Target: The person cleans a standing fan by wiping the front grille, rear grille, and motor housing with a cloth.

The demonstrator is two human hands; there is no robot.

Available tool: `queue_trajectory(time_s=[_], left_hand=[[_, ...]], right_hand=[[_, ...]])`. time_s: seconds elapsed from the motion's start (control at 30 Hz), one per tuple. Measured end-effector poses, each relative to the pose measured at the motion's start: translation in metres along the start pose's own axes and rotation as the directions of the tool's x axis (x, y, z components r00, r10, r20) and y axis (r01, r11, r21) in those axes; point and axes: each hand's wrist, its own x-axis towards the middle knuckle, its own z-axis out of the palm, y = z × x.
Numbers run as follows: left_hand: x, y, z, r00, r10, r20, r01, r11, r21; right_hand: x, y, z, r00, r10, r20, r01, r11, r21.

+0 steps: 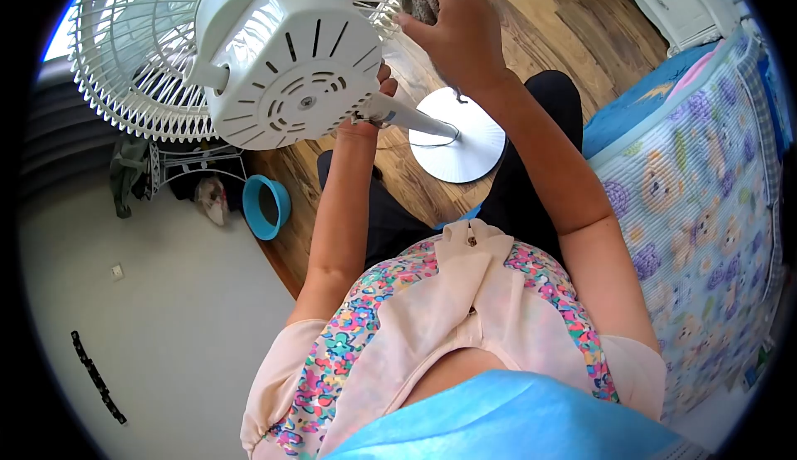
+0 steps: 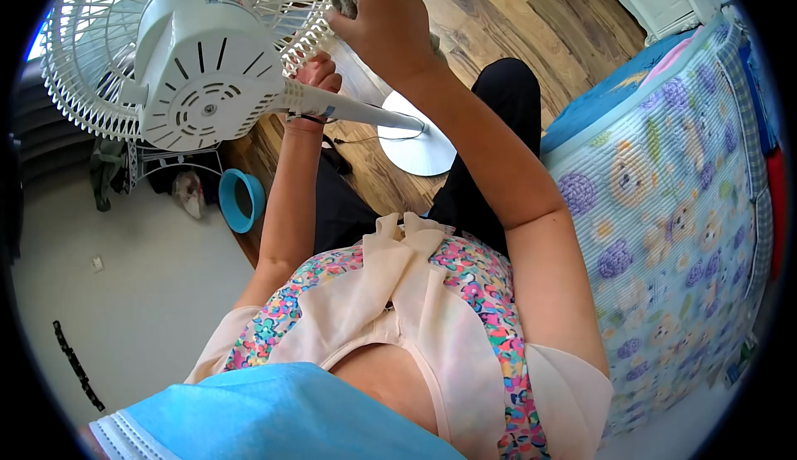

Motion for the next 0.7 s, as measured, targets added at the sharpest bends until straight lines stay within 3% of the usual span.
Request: queue_trajectory(time_s=[0.07,0.13,0.2,0.23,0.33,0.37,0.43,0.47,0.53,0.6,0.67,0.7], left_hand=[[0.007,0.008,-0.024,0.978,-0.11,0.178,0.137,0.98,-0.146],[0.002,0.008,-0.012,0.982,-0.102,0.159,0.126,0.981,-0.149],[-0.004,0.007,-0.005,0.994,-0.07,0.082,0.078,0.992,-0.099],[-0.008,0.001,0.008,0.997,0.049,-0.067,-0.046,0.998,0.053],[-0.008,-0.008,0.023,0.981,0.137,-0.139,-0.128,0.989,0.072],[-0.002,-0.005,0.013,1.0,0.022,-0.02,-0.023,0.998,-0.051],[0.006,0.003,-0.017,0.997,-0.052,0.061,0.058,0.993,-0.106],[0.005,0.008,-0.031,0.983,-0.118,0.138,0.139,0.978,-0.153],[-0.003,0.006,-0.011,0.991,-0.091,0.099,0.1,0.991,-0.084],[-0.012,-0.007,0.028,0.985,0.079,-0.151,-0.066,0.994,0.088],[-0.006,-0.003,0.018,0.998,0.012,-0.064,-0.01,0.999,0.033],[-0.001,-0.002,0.01,0.998,-0.059,0.025,0.059,0.998,-0.017]], right_hand=[[0.004,0.002,-0.005,0.997,-0.036,0.063,0.036,0.999,0.003],[0.007,0.008,-0.007,0.989,-0.072,0.132,0.072,0.997,0.011],[0.009,0.02,-0.009,0.968,-0.196,0.155,0.217,0.967,-0.134],[0.011,0.017,-0.014,0.969,-0.177,0.173,0.214,0.951,-0.223],[0.017,0.008,-0.012,0.979,-0.062,0.194,0.127,0.931,-0.343],[0.02,0.007,-0.014,0.979,-0.062,0.192,0.126,0.93,-0.345],[0.022,0.006,-0.018,0.98,-0.134,0.148,0.135,0.991,0.004],[0.019,0.007,-0.019,0.981,-0.126,0.149,0.127,0.992,0.003],[0.014,0.011,-0.02,0.984,-0.044,0.175,0.064,0.992,-0.109],[0.013,0.011,-0.011,0.987,-0.028,0.159,0.057,0.982,-0.181],[0.013,0.007,-0.005,0.99,-0.014,0.14,0.05,0.965,-0.259],[0.013,-0.002,-0.008,0.993,-0.046,0.105,0.059,0.991,-0.121]])
